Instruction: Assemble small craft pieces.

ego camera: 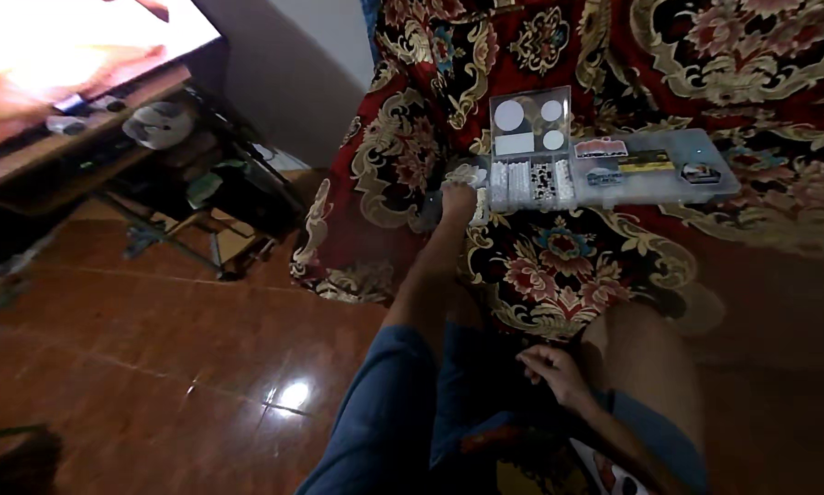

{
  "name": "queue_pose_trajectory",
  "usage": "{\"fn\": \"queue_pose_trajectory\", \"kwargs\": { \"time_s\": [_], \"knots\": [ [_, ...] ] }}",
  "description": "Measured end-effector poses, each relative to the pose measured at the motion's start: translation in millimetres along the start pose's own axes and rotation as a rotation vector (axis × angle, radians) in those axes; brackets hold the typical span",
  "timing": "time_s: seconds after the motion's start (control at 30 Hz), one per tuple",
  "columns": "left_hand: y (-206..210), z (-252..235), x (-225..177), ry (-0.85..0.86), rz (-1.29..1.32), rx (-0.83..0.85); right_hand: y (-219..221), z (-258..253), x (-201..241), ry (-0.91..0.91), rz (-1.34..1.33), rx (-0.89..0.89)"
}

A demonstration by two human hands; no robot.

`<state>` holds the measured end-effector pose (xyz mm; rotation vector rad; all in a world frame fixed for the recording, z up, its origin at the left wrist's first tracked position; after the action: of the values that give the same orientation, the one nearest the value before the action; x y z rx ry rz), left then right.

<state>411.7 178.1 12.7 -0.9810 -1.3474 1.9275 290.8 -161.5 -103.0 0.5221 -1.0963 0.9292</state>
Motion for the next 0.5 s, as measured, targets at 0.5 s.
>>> {"fn": "queue_pose_trajectory", "kwargs": {
  "time_s": [0.5],
  "knots": [
    [-12,53,-8,0.043,0.33,-0.119,0,6,1,-0.052,-0.044,-0.012]
  ]
}}
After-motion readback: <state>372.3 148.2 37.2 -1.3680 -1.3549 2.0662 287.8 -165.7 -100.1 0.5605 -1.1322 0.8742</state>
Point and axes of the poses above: each hand's wrist, its own z-axis away from the middle knuckle, its own y-axis out of the palm, x = y × z, the point moved 3 cm from there along -z, towards the middle knuckle, and after that the axes turned 12 degrees about z, right-handed, at the moved point
